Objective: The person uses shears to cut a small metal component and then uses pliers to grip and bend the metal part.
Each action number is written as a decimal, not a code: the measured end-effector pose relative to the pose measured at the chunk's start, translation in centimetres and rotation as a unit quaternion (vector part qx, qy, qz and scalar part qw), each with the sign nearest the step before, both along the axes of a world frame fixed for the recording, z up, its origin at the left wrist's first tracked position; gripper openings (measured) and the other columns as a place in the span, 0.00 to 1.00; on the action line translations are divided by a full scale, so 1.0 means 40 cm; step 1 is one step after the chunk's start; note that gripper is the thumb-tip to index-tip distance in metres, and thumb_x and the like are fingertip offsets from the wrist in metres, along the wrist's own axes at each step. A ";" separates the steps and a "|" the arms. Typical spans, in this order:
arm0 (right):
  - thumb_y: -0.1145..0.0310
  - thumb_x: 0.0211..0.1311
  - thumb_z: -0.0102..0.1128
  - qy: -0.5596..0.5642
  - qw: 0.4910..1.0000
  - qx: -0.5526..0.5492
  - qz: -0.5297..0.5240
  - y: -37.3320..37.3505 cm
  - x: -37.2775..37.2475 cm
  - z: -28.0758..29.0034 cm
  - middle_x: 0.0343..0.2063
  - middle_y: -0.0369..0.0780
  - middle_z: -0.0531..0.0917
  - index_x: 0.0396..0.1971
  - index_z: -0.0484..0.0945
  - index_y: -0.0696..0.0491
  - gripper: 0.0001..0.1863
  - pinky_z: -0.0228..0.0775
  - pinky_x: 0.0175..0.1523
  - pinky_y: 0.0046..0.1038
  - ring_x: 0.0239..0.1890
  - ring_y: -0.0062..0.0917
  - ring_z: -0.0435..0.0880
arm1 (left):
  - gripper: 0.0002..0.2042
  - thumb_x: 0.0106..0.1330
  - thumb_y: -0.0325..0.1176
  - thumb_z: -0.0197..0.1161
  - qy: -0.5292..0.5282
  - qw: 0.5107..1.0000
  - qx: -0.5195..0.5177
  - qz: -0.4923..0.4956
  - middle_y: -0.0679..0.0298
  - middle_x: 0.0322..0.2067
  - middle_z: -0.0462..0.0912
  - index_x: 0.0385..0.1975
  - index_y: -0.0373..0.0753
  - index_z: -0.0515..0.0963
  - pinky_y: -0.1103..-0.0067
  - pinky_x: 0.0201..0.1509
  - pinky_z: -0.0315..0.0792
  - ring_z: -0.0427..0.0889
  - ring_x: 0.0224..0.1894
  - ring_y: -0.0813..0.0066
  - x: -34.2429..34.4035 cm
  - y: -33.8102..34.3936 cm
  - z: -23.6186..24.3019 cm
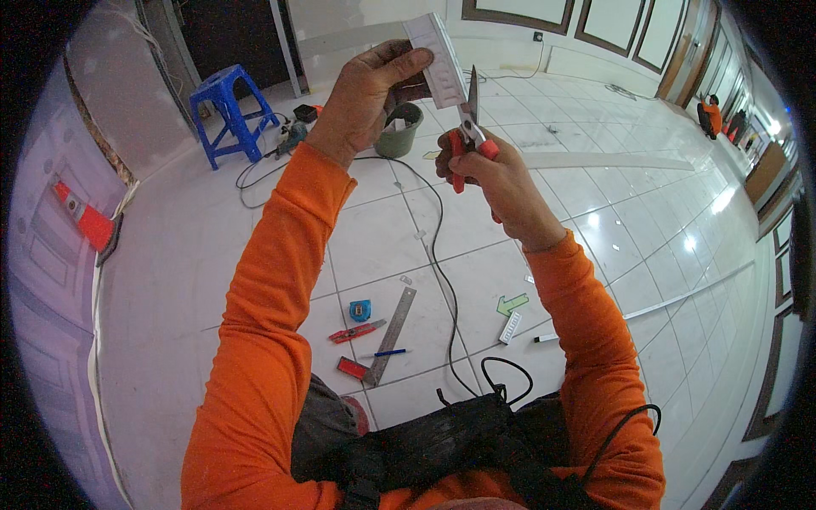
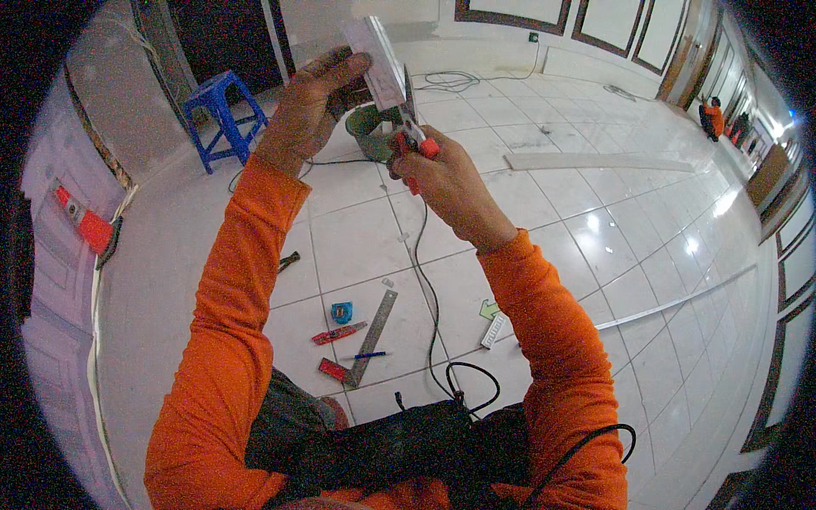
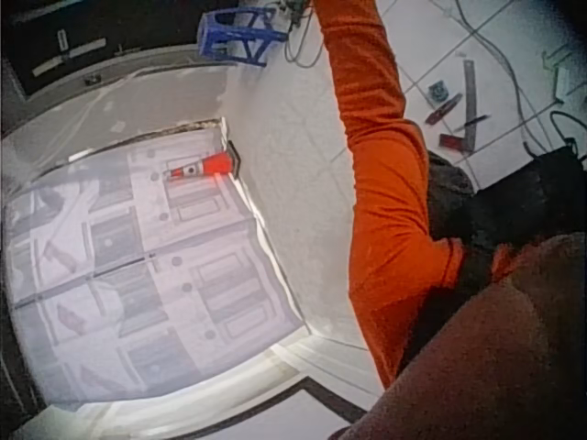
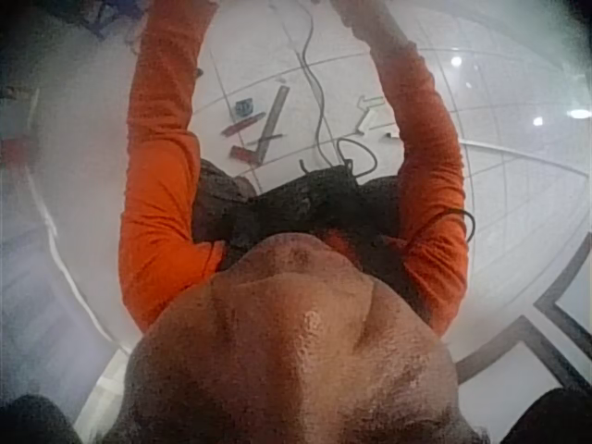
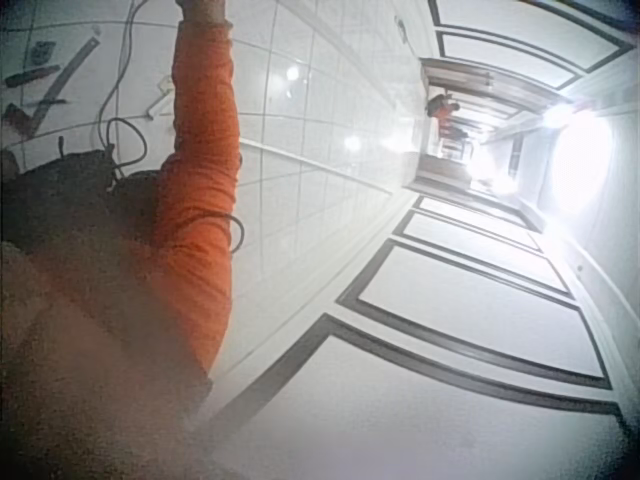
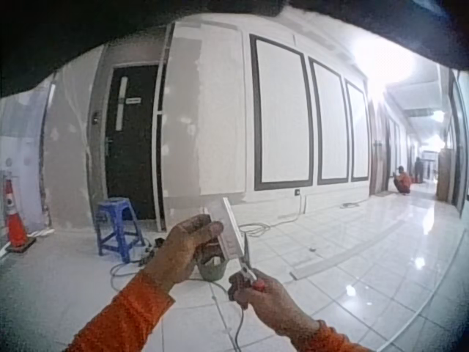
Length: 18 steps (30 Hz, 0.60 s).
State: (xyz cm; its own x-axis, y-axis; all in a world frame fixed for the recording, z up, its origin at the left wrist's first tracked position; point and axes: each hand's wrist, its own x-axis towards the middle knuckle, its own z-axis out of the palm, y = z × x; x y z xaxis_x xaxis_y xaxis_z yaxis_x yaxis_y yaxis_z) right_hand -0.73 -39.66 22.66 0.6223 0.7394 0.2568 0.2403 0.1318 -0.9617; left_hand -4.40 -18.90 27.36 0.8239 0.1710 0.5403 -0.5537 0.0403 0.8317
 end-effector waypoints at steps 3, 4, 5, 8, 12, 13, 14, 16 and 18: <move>0.75 0.60 0.52 0.004 1.000 0.019 0.009 0.003 0.001 -0.004 0.35 0.43 0.82 0.46 0.76 0.61 0.14 0.74 0.49 0.30 0.40 0.28 0.82 | 0.17 0.68 0.39 0.67 0.006 1.000 0.011 0.009 0.58 0.45 0.85 0.50 0.36 0.78 0.75 0.54 0.82 0.87 0.47 0.70 -0.003 0.001 -0.002; 0.75 0.60 0.52 0.001 1.000 0.018 0.006 0.004 0.003 -0.005 0.34 0.43 0.82 0.46 0.76 0.61 0.14 0.74 0.49 0.29 0.39 0.28 0.82 | 0.17 0.68 0.39 0.67 0.007 1.000 0.015 0.012 0.58 0.45 0.85 0.50 0.36 0.78 0.75 0.54 0.82 0.87 0.47 0.70 -0.004 0.001 -0.002; 0.74 0.61 0.52 -0.001 1.000 0.018 0.003 0.004 0.004 -0.007 0.34 0.42 0.82 0.45 0.76 0.61 0.14 0.74 0.49 0.29 0.39 0.28 0.82 | 0.17 0.68 0.39 0.67 0.007 1.000 0.021 0.015 0.58 0.45 0.85 0.50 0.36 0.78 0.75 0.54 0.82 0.87 0.46 0.70 -0.005 0.001 -0.001; 0.74 0.61 0.52 0.022 1.000 0.016 0.011 0.003 0.009 -0.011 0.32 0.42 0.81 0.44 0.76 0.61 0.13 0.75 0.47 0.29 0.37 0.28 0.82 | 0.17 0.68 0.39 0.68 0.001 1.000 0.020 0.005 0.58 0.44 0.85 0.49 0.35 0.78 0.75 0.53 0.81 0.87 0.46 0.70 -0.008 0.000 0.002; 0.74 0.62 0.52 0.035 0.999 0.026 0.016 0.001 0.010 -0.013 0.32 0.41 0.81 0.43 0.77 0.60 0.12 0.75 0.44 0.28 0.35 0.27 0.82 | 0.17 0.67 0.38 0.68 -0.006 1.000 0.026 0.007 0.57 0.43 0.85 0.49 0.34 0.77 0.75 0.54 0.81 0.87 0.46 0.69 -0.012 -0.006 0.009; 0.74 0.62 0.52 0.032 0.999 0.024 0.012 0.000 0.010 -0.014 0.32 0.41 0.81 0.43 0.77 0.60 0.11 0.75 0.44 0.28 0.35 0.27 0.82 | 0.17 0.67 0.38 0.68 -0.006 1.000 0.027 0.009 0.57 0.43 0.85 0.49 0.34 0.77 0.75 0.54 0.82 0.87 0.46 0.69 -0.014 -0.007 0.010; 0.74 0.62 0.52 0.030 0.999 0.022 0.009 -0.001 0.010 -0.014 0.32 0.41 0.81 0.43 0.77 0.60 0.11 0.75 0.43 0.28 0.34 0.27 0.82 | 0.17 0.67 0.38 0.68 -0.004 1.000 0.028 0.012 0.57 0.43 0.85 0.49 0.33 0.77 0.75 0.54 0.82 0.87 0.46 0.69 -0.016 -0.009 0.012; 0.74 0.62 0.52 0.021 1.000 0.014 0.016 -0.002 0.011 -0.014 0.32 0.41 0.81 0.43 0.77 0.60 0.12 0.75 0.44 0.28 0.35 0.27 0.82 | 0.17 0.67 0.38 0.68 0.000 1.000 0.026 0.011 0.56 0.44 0.85 0.48 0.33 0.77 0.75 0.54 0.82 0.87 0.46 0.69 -0.020 -0.013 0.015; 0.73 0.63 0.52 0.008 0.999 0.022 0.021 0.000 0.012 -0.016 0.30 0.39 0.80 0.42 0.76 0.58 0.10 0.72 0.40 0.26 0.33 0.24 0.79 | 0.17 0.67 0.39 0.68 0.003 0.999 0.026 0.019 0.56 0.43 0.85 0.47 0.33 0.77 0.76 0.54 0.82 0.87 0.46 0.69 -0.023 -0.015 0.015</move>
State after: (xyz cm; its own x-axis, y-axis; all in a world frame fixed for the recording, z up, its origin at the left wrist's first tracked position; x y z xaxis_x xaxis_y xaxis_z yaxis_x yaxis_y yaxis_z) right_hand -0.25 -39.65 22.00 0.5947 0.7536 0.2802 0.2182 0.1842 -0.9584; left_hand -5.31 -19.50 27.98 0.8210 0.1748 0.5435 -0.5483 -0.0238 0.8360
